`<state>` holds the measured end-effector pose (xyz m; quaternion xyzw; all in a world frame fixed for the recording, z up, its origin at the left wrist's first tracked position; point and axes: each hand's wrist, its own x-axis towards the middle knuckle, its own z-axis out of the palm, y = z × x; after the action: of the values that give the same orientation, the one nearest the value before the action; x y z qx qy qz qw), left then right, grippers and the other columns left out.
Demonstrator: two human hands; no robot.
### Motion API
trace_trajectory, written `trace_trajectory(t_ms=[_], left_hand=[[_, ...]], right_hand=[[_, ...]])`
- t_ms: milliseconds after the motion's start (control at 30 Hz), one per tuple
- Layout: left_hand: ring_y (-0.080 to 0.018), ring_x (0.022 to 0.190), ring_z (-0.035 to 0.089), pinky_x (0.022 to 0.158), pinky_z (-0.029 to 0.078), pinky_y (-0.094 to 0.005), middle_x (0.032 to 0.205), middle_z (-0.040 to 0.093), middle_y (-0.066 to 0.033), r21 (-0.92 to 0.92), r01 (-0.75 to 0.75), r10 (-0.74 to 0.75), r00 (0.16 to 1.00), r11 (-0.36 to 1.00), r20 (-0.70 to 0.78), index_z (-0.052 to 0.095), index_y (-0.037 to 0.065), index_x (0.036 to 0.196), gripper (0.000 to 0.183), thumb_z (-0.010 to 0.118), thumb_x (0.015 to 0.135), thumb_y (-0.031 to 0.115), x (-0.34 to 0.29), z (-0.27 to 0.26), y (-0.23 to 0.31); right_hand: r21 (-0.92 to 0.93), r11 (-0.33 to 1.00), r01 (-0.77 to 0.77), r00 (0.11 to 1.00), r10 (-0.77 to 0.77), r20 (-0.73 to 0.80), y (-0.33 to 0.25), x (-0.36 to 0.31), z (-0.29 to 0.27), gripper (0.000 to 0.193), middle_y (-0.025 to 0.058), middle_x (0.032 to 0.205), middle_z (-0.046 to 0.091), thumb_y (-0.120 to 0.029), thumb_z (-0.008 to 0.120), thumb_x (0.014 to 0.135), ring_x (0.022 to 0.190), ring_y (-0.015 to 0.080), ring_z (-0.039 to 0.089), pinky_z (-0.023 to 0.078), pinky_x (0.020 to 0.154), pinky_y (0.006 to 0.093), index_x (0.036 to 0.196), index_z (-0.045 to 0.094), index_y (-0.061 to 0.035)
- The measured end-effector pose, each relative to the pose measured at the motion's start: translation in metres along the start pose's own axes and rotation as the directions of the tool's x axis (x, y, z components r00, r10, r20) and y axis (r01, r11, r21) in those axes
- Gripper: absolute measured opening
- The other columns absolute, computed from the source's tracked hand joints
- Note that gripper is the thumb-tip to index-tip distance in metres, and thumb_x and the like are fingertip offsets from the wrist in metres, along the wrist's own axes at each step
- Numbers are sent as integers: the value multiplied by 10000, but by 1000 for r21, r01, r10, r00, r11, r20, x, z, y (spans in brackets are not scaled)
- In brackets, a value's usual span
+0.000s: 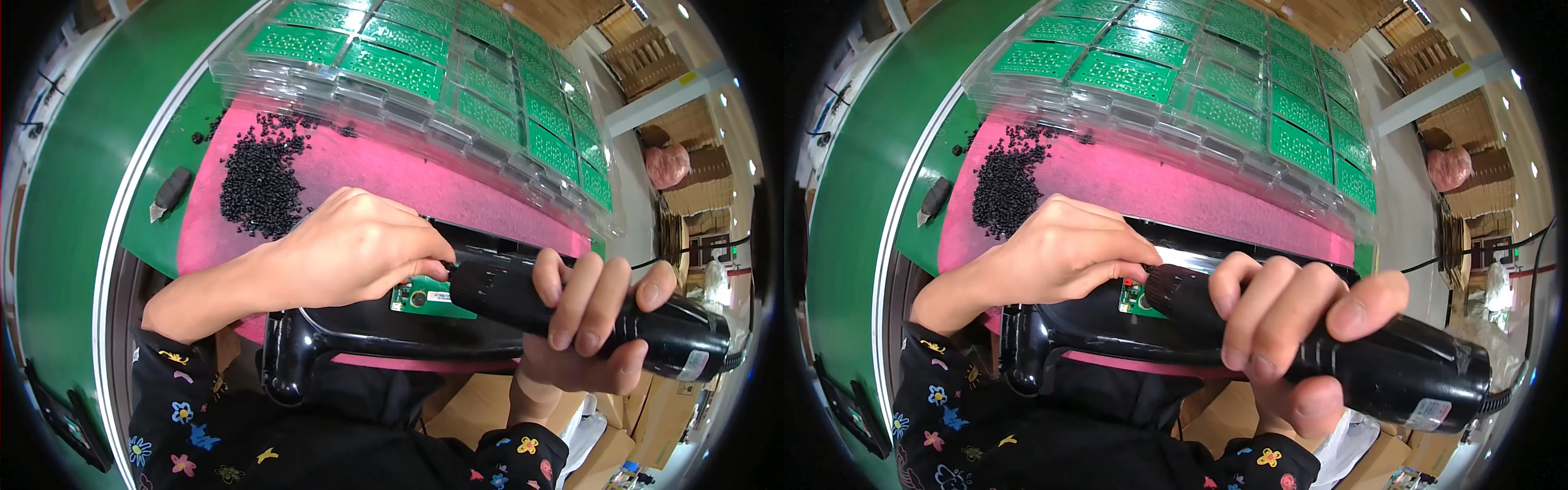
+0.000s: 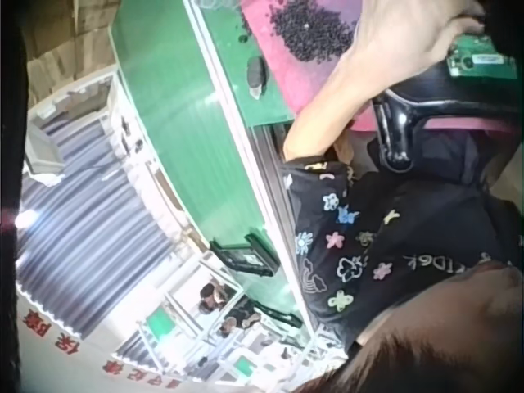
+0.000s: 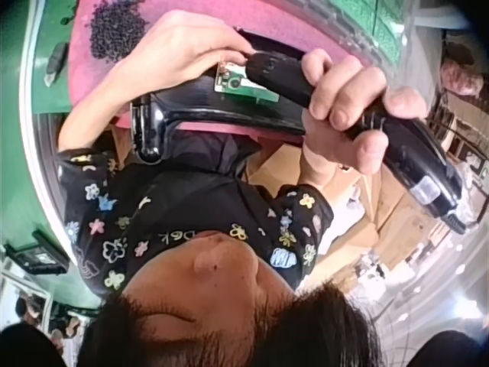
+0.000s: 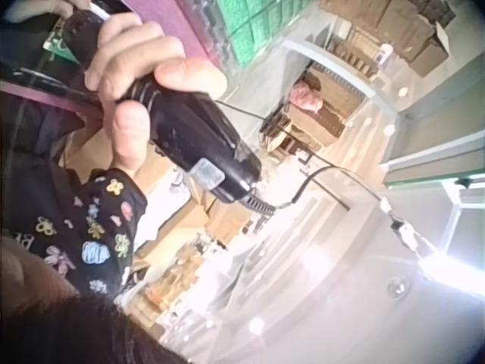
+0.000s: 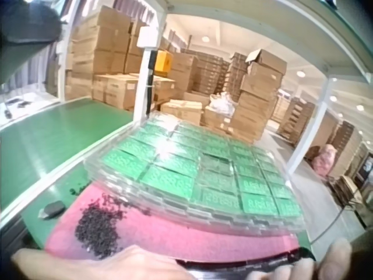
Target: Assemble electronics by installing circuit boards into plastic housings and securing them with an electric screwdriver.
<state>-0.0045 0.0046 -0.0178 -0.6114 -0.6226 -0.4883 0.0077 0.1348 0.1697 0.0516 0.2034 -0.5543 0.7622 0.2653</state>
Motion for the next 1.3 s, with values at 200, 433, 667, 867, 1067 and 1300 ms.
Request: trace_trajectory(t_ms=[200, 433, 667, 867, 1067, 1300], left_hand=[[-245, 700, 680, 538, 526, -359, 783, 689, -68, 297, 14, -31, 998, 955, 52, 669, 26, 882, 225, 698, 663, -14, -3, -3, 11], [-269, 717, 672, 542, 521, -368, 797, 680, -93, 261, 62, -80, 995, 963, 60, 641, 15, 885, 253, 669, 636, -23, -9, -5, 10], [-279, 671, 688, 569, 531, -331, 779, 692, -136, 51, 173, -159, 966, 984, -205, 701, -28, 869, 49, 711, 834, 5, 2, -22, 8], [-313, 621, 635, 545, 489, -375, 713, 642, -139, 100, 290, -287, 957, 952, -51, 667, -21, 815, 148, 691, 891, 103, 3, -19, 10], [-346, 714, 640, 605, 501, -406, 793, 651, -137, 143, 295, -299, 954, 945, 10, 652, -6, 869, 159, 690, 887, 147, 1, -16, 7], [-369, 781, 650, 656, 520, -431, 849, 665, -152, 93, 258, -262, 965, 962, 29, 659, -4, 925, 134, 689, 873, 116, -3, -18, 1]], right_hand=[[-98, 983, -156, 981, 143, -129, 4, -2, 9, 438, 38, 765, 529, -249, 730, 888, 663, 175, 529, 434, 780, 403, 1146, 390, -147], [-116, 971, -210, 963, 184, -198, 12, 1, 17, 452, 39, 736, 519, -244, 740, 862, 644, 170, 507, 437, 776, 389, 1126, 389, -140], [-148, 970, -195, 971, 169, -171, 21, -7, 8, 412, 31, 691, 499, -158, 715, 852, 591, 165, 486, 437, 642, 373, 1109, 396, -117], [-140, 965, -220, 969, 200, -145, 31, -7, 4, 380, 32, 699, 505, -112, 692, 846, 586, 164, 493, 448, 647, 366, 1096, 406, -112], [-144, 946, -291, 953, 273, -133, 26, -5, 9, 384, 38, 723, 520, -94, 702, 825, 629, 178, 512, 454, 727, 385, 1088, 423, -109], [-135, 934, -331, 941, 317, -115, 25, -5, 10, 389, 36, 733, 527, -106, 726, 806, 666, 185, 522, 447, 791, 398, 1076, 446, -111]])
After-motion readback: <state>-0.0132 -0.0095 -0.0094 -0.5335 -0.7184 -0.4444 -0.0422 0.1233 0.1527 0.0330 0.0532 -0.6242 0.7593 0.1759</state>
